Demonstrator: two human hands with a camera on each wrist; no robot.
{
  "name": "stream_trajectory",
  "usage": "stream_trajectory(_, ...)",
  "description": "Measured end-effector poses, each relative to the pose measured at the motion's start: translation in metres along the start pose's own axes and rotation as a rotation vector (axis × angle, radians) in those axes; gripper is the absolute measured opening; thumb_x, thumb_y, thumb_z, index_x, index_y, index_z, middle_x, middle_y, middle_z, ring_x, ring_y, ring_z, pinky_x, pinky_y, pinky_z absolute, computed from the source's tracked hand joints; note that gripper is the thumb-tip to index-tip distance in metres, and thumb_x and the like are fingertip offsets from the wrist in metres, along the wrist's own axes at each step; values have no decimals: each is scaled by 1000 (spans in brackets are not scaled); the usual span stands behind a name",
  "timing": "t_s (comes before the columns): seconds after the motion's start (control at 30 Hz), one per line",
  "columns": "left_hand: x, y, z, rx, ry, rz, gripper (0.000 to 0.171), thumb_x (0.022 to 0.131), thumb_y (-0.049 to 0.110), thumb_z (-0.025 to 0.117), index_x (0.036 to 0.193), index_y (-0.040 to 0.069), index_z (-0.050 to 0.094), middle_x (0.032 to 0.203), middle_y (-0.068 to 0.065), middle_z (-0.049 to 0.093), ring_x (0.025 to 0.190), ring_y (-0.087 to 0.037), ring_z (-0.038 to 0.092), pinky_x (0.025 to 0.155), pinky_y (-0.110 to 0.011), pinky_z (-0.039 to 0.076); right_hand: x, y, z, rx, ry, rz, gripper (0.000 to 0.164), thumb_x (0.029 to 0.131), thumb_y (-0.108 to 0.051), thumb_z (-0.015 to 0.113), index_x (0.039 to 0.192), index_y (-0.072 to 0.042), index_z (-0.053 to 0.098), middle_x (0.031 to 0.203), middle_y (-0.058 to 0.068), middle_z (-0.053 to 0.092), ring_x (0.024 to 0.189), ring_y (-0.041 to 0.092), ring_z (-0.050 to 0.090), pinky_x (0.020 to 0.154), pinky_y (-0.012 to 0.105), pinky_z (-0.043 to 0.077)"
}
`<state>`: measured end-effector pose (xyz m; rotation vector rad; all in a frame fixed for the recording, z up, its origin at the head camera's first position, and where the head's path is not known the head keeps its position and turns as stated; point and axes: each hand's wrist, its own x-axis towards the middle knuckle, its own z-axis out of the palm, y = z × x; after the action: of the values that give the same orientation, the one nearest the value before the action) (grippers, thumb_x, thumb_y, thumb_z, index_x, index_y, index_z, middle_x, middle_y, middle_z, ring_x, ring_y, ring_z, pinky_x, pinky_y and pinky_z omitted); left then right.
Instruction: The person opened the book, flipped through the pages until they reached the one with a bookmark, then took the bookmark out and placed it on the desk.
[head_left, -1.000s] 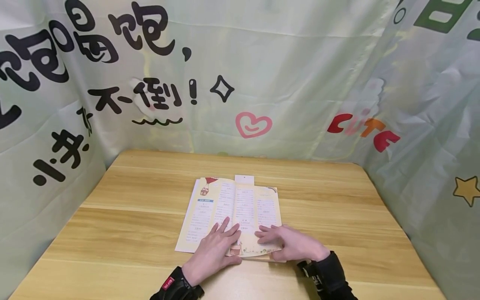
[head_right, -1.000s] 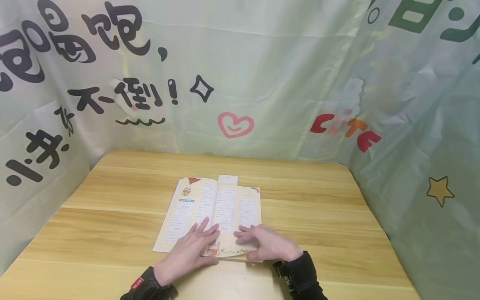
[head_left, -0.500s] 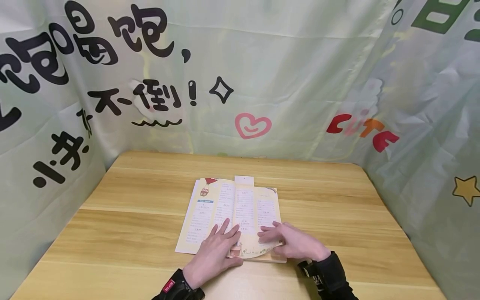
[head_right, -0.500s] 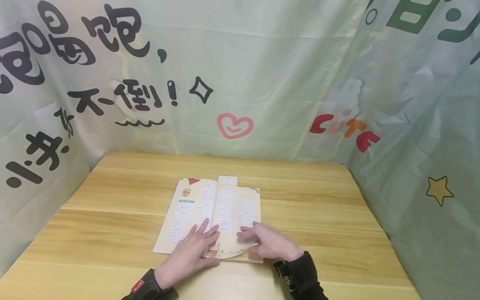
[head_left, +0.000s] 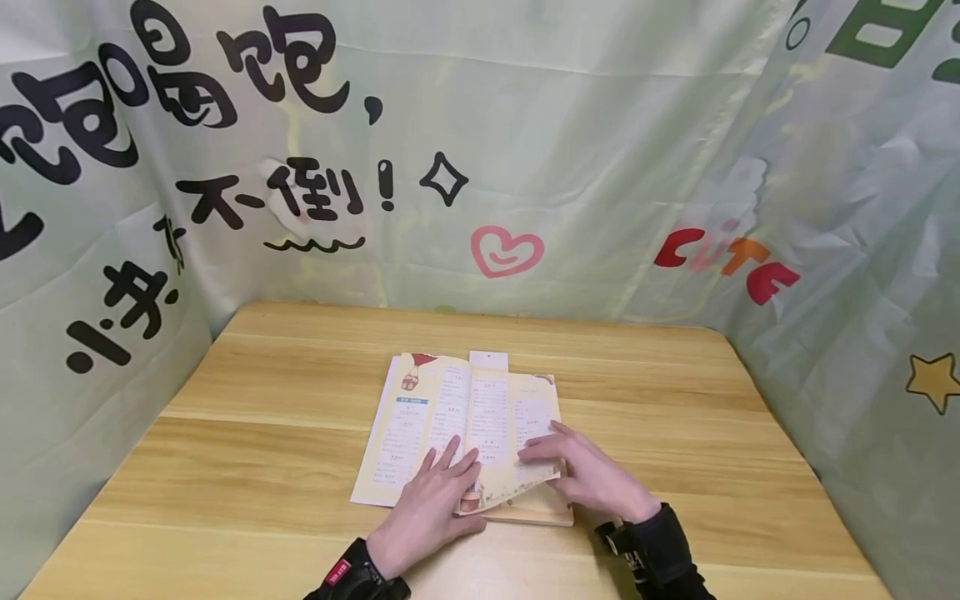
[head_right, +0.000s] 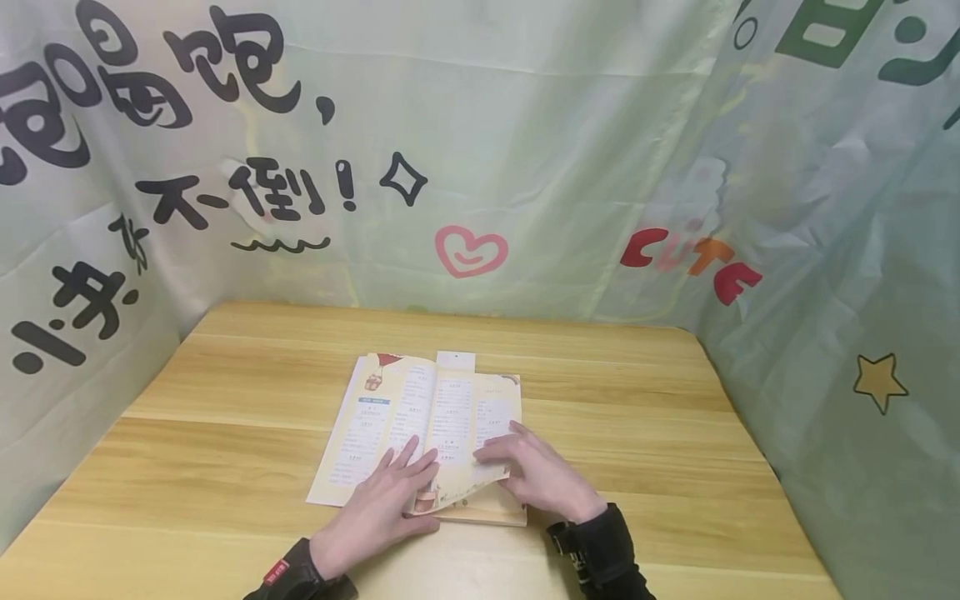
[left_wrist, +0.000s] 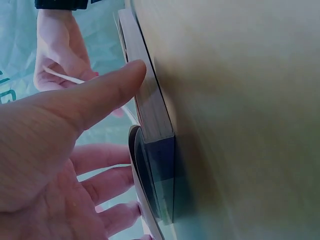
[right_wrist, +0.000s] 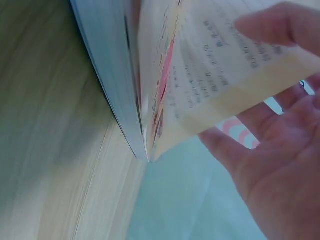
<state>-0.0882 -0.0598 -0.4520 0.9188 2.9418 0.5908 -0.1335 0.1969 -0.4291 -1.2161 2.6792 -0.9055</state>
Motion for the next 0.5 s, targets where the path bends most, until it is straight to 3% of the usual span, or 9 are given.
stream_trajectory(0.3,0,-2,3,-51,25,6,67,78,41,74,127,-1,59,141,-17,50,137,-36,28,110,-62,27,4,1,1,-42,211,-81,55,59,21,58,107,-1,71,109,10,71,117,34,54,109,63,28)
stream_trajectory(0.5,0,-4,3,-68,19,-2,66,79,41,73,129,1,58,142,-16,48,138,-34,26,111,-61,25,5,1,2,-30,326,-121,53,58,18,60,106,-1,71,110,14,70,120,37,50,106,67,27)
